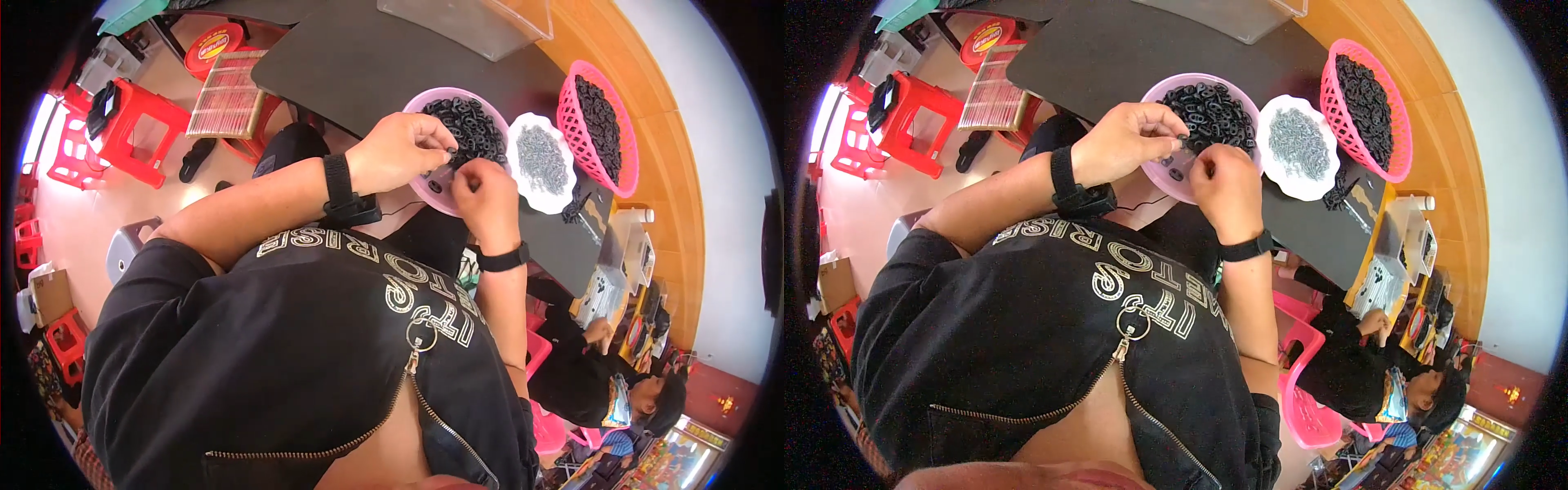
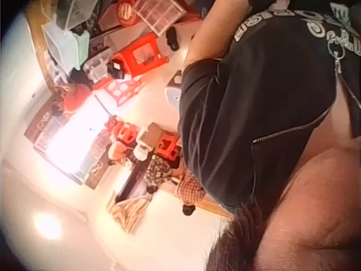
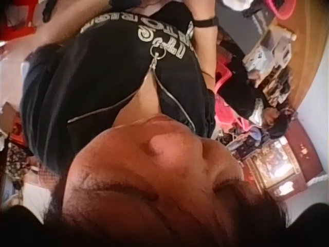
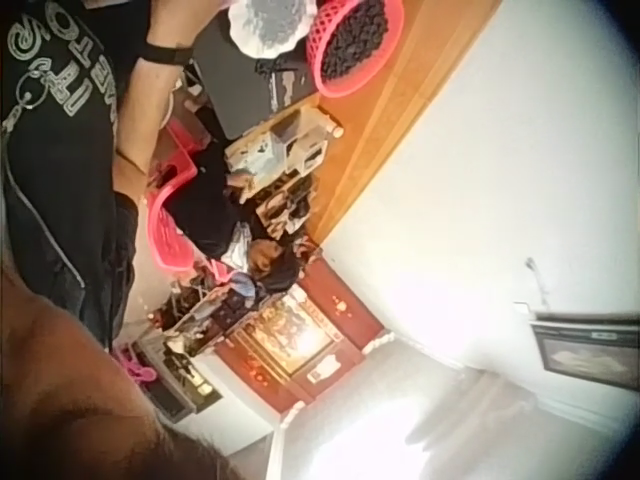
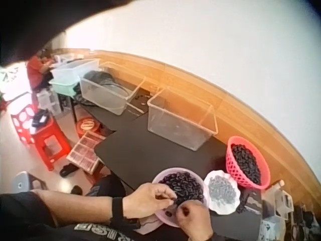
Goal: The person assembles plastic cord toggles by picking up plastic toggle pieces from a bowl and springs from a plate, then inserting the springs into the toggle pieces by hand.
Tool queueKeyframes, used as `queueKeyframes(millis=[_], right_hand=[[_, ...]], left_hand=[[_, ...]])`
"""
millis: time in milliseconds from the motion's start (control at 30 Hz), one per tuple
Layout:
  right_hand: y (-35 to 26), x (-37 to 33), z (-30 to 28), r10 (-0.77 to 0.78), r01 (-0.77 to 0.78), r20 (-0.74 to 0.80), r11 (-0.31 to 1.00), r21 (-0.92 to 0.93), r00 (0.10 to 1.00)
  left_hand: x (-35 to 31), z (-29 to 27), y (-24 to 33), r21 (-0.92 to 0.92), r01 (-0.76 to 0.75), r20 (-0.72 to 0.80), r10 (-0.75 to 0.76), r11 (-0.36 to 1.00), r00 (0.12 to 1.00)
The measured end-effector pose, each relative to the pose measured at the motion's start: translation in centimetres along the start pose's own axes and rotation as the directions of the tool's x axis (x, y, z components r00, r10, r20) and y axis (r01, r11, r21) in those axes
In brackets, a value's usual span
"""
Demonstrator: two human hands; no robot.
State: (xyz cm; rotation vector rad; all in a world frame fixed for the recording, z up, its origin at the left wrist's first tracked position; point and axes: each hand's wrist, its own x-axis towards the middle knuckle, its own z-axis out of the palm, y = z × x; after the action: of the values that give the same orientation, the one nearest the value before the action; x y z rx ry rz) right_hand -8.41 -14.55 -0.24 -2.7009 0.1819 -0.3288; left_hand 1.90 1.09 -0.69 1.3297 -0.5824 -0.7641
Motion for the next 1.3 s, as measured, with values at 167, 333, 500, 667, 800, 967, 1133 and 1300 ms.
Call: queueKeyframes(millis=[167,333,500,667,800,967,1133,1300], right_hand=[[0.2,-1.8,-0.4,0.276,-0.144,-0.030,0.587,0.797,0.961],[0.1,-2.6,-0.6,0.323,-0.096,-0.067,0.462,0.881,0.944],[-0.5,-3.2,-1.1,0.380,-0.138,-0.021,0.388,0.911,0.925],[-0.5,-3.5,-1.0,0.364,-0.143,-0.010,0.392,0.909,0.931],[-0.2,-3.6,-0.5,0.355,-0.122,-0.018,0.367,0.922,0.935],[-0.7,-3.8,-0.3,0.365,-0.133,-0.010,0.365,0.921,0.931],[-1.2,-4.0,-0.1,0.372,-0.148,-0.017,0.412,0.899,0.928],[-1.6,-4.2,-0.2,0.365,-0.182,0.002,0.458,0.870,0.931]], left_hand=[[-0.3,0.4,0.2,0.030,-0.008,0.028,0.007,1.000,1.000],[-0.6,1.5,0.9,-0.004,0.056,0.086,-0.055,0.998,0.995],[-0.5,2.0,0.9,-0.029,0.087,0.123,-0.083,0.996,0.989],[-0.7,2.5,0.8,-0.065,0.097,0.136,-0.087,0.993,0.987],[-0.7,2.7,0.8,-0.044,0.091,0.152,-0.083,0.995,0.985],[-0.7,2.6,0.7,-0.016,0.105,0.169,-0.101,0.994,0.980],[-1.2,2.8,0.8,-0.009,0.094,0.127,-0.092,0.996,0.988],[-1.7,3.0,0.9,-0.039,0.083,0.108,-0.079,0.996,0.991]])
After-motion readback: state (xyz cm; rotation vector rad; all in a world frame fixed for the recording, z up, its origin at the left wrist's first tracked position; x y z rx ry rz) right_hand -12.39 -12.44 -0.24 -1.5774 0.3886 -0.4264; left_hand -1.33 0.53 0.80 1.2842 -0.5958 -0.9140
